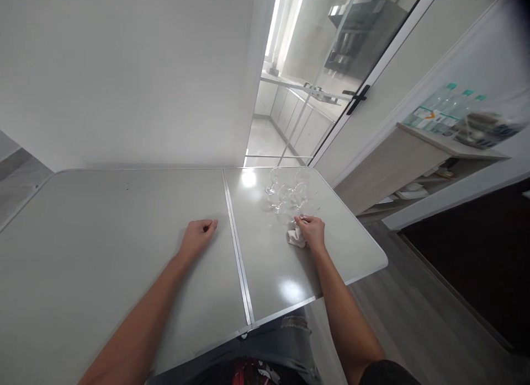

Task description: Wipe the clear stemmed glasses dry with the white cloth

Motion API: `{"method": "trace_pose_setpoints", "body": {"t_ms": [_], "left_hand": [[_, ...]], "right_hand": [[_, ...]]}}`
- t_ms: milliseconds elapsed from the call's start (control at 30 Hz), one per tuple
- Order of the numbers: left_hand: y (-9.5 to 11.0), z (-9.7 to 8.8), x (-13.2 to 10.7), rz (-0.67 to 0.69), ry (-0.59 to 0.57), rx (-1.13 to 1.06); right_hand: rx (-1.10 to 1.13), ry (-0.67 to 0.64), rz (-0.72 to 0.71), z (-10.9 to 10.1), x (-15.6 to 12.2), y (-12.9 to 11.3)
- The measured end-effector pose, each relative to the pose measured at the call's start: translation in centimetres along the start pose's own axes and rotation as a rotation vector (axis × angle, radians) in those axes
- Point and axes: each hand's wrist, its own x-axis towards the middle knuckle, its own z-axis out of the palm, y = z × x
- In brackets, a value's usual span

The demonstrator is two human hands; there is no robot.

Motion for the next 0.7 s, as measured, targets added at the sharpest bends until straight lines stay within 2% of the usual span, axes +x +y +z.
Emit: {"method": "trace_pose_setpoints", "body": {"t_ms": [233, 367, 433, 500, 533, 600, 667, 700], "left_hand": [[-0.3, 0.2, -0.1, 0.005, -0.004, 0.005], [0.7, 0.0, 0.2, 0.044, 0.014, -0.062], [2.9, -0.9, -0.1, 0.083, 0.012, -0.161], [6.5, -2.4, -1.4, 0.134, -0.027, -0.320], [8.6, -3.3, -2.6, 0.164, -0.070, -0.411], [12.8, -5.4, -5.8, 0.239, -0.154, -0.582], [15.8, -7.3, -9.6, 0.270, -0.075, -0.706], [16.6, -8.0, -11.2, 0.243, -0.034, -0.692]], "right_hand": [[-0.052, -0.067, 0.012, -0.1, 0.0, 0.0], [-0.227, -0.106, 0.148, -1.7, -2.0, -0.2], [-0.350, -0.066, 0.165, -2.3, -4.4, -1.0], [-0.394, -0.024, 0.057, -2.2, -7.3, -2.6], [-0.375, -0.043, -0.017, -1.9, -8.8, -3.6], [-0.288, -0.157, -0.185, -0.9, -11.5, -6.1], [-0.194, -0.296, -0.338, 0.5, -13.6, -8.7], [-0.166, -0.354, -0.397, 1.2, -14.3, -9.8]]}}
